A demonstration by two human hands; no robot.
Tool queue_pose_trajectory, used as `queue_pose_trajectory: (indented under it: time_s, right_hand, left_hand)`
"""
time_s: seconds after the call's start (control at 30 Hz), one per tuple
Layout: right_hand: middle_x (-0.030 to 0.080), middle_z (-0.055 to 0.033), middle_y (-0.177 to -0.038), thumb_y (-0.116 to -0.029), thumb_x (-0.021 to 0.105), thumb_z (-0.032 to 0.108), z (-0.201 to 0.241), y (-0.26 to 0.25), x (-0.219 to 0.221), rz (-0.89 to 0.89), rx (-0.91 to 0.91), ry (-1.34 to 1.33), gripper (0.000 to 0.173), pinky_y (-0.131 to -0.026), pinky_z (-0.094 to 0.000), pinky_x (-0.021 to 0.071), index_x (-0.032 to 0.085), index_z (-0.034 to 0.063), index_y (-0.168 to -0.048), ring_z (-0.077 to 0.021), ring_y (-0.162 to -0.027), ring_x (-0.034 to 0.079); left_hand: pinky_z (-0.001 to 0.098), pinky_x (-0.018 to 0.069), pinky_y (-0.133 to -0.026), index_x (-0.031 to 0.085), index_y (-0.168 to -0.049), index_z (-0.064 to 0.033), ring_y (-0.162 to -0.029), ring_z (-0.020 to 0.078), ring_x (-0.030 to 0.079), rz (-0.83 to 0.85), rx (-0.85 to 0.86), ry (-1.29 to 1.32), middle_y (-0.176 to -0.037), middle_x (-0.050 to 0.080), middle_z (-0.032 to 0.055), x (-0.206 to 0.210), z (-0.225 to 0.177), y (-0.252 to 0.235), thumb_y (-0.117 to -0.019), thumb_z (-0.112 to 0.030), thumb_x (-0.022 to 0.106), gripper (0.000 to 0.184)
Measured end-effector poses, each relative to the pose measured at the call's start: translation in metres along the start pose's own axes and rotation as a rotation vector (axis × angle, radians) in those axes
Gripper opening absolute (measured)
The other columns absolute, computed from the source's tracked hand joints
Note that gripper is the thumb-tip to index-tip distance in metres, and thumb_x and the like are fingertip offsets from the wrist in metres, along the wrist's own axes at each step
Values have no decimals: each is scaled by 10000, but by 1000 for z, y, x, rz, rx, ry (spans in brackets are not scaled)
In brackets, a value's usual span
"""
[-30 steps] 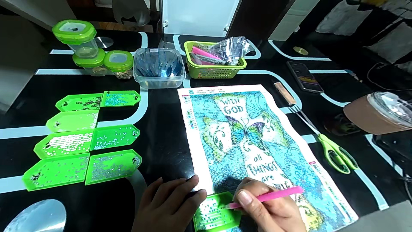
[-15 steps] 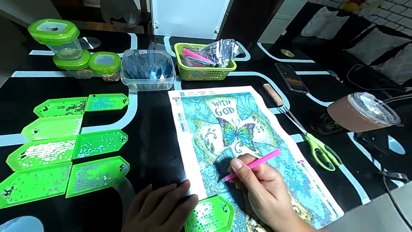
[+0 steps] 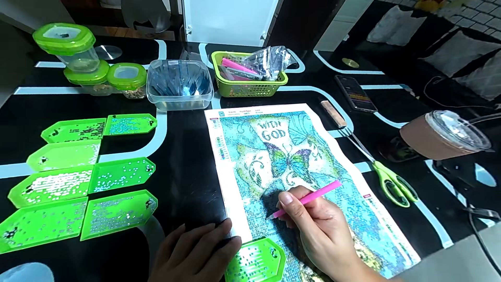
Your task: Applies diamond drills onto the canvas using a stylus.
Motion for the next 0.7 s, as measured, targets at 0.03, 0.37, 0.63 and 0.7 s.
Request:
queue_pose_trajectory:
  time_s: [0.03,0.37,0.63,0.7]
  right_hand:
    - [637,47,-750,-1090,509,229,1,0,1,4,-13,32,282,-599,-130,503,650,92,-888,22,-670,601]
    - [590,-10,-755,-1106,477,254,22,6,8,4,-200,305,291,-633,-135,487,609,61,-934,2,-675,568]
    - [609,-15,-769,-1103,479,264,27,10,9,9,-230,360,302,-666,-147,506,634,60,-942,-15,-714,595]
    - [651,7,-789,-1099,501,258,20,7,4,23,-118,238,293,-645,-144,519,665,68,-947,4,-710,613]
  left_hand:
    - [536,340,-1107,712,-1298,-206,-1300,275,580,2,-1,1,-1443,627,44,0,0,0,-913,-460,718,461]
    - [540,341,-1101,713,-1298,-198,-1295,287,581,-5,11,0,-1442,627,57,0,-1,0,-917,-463,712,464]
    - [548,338,-1108,708,-1303,-202,-1309,282,577,-12,17,3,-1454,618,49,-1,-1,1,-916,-460,713,466]
    - [539,335,-1113,710,-1296,-212,-1310,271,575,-21,18,-1,-1450,621,42,0,0,1,-913,-460,717,456]
Point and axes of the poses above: each hand's wrist, its own y-axis away from the middle knuckle, its own x-axis out of the palm, z = x × y, the point moved 10 cm from there along -y, towards the middle knuckle
